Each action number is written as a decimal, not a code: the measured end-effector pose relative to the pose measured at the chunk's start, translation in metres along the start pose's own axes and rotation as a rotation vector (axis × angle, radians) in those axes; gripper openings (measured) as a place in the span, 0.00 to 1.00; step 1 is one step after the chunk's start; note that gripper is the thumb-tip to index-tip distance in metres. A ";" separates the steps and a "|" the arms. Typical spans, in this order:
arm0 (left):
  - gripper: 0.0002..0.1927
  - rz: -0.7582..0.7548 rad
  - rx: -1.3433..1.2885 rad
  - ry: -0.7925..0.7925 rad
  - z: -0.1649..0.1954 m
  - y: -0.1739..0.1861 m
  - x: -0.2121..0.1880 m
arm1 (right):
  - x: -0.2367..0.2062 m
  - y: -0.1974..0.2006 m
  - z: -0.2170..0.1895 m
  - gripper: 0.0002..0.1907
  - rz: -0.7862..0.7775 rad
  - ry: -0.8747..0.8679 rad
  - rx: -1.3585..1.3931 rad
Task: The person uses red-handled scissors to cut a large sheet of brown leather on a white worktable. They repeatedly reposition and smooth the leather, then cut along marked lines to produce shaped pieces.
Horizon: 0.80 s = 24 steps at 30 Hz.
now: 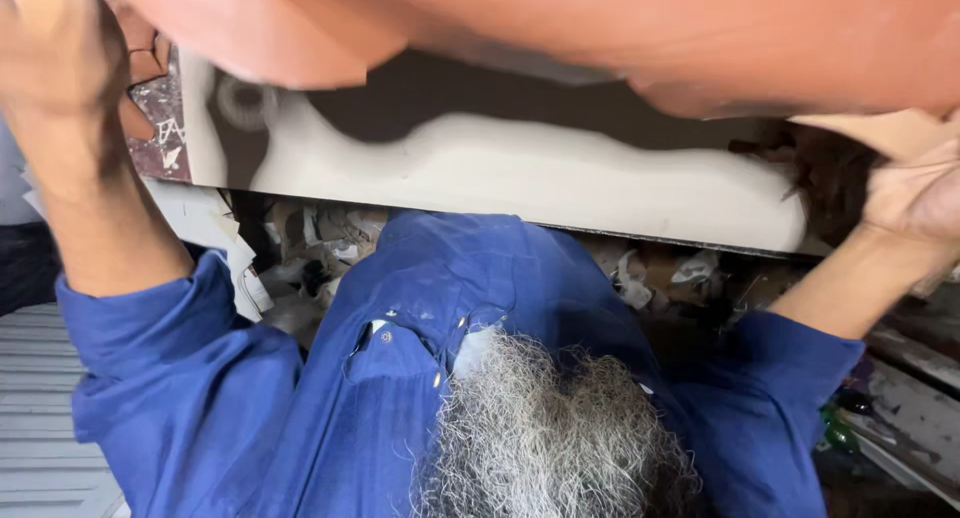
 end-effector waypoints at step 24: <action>0.14 -0.151 -0.086 0.047 0.027 -0.149 -0.103 | -0.122 0.066 0.145 0.11 0.175 -0.341 -0.927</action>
Point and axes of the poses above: each hand's wrist, its own x-axis towards the middle knuckle, its own y-axis out of the back of the hand, z = x × y, the point moved 6 cm from there along x, towards the middle knuckle, and after that the axes turned 3 degrees about -x, right-handed, at the moved point
